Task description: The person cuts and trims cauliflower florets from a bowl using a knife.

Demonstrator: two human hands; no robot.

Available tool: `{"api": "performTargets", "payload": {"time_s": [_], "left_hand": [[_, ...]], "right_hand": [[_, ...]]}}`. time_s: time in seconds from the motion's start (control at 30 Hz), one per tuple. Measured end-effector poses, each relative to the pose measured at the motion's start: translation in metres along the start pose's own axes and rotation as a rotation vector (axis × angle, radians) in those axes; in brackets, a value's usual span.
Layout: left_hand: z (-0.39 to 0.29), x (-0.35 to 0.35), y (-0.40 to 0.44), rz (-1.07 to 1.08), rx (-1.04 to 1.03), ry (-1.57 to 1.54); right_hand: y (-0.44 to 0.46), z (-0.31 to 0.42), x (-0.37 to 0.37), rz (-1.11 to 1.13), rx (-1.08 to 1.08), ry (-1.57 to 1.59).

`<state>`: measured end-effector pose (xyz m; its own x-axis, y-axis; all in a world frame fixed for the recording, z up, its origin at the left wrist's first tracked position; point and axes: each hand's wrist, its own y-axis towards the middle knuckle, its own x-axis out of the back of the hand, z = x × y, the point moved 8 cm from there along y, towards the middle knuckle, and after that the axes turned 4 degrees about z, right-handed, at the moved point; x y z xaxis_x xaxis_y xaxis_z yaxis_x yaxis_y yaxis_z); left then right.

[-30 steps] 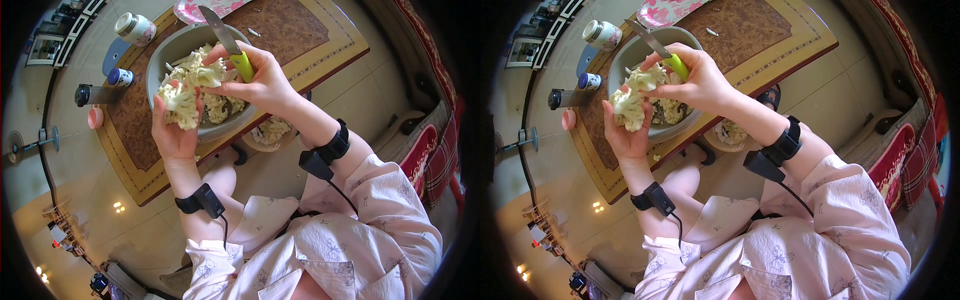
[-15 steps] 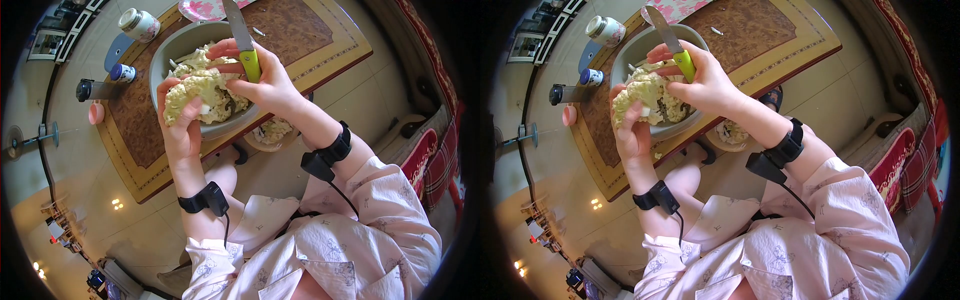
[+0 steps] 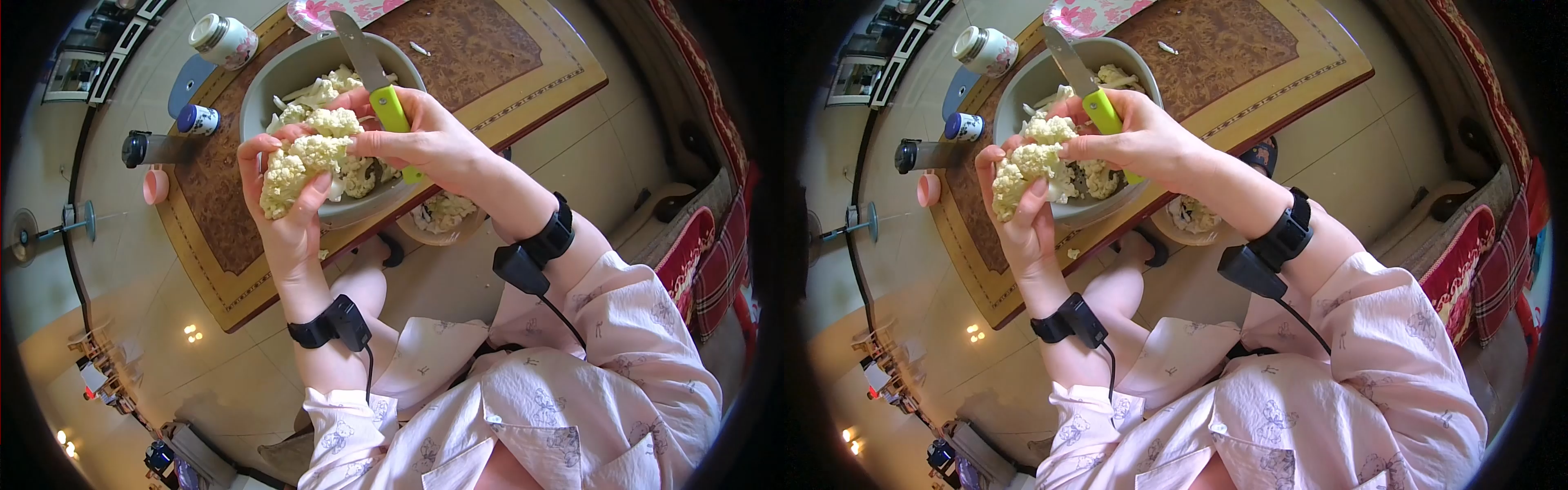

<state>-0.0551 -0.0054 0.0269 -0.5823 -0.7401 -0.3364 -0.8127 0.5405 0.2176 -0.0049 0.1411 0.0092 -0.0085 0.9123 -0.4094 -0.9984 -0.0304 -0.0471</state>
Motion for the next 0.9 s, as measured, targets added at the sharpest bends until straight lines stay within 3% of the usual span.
{"api": "performTargets", "payload": {"time_s": [0.53,0.83,0.9], "left_hand": [[-0.0024,0.0014,0.0019,0.034,-0.032,0.052],[-0.0032,0.0037,0.0007,0.062,-0.063,0.012],[-0.004,0.0022,0.0011,0.073,-0.071,0.016]], "right_hand": [[-0.0007,-0.0004,-0.0032,-0.021,0.041,-0.05],[-0.0002,0.0033,-0.0068,0.115,0.002,-0.19],[0.0016,0.0066,-0.0055,0.097,0.127,-0.234]]}}
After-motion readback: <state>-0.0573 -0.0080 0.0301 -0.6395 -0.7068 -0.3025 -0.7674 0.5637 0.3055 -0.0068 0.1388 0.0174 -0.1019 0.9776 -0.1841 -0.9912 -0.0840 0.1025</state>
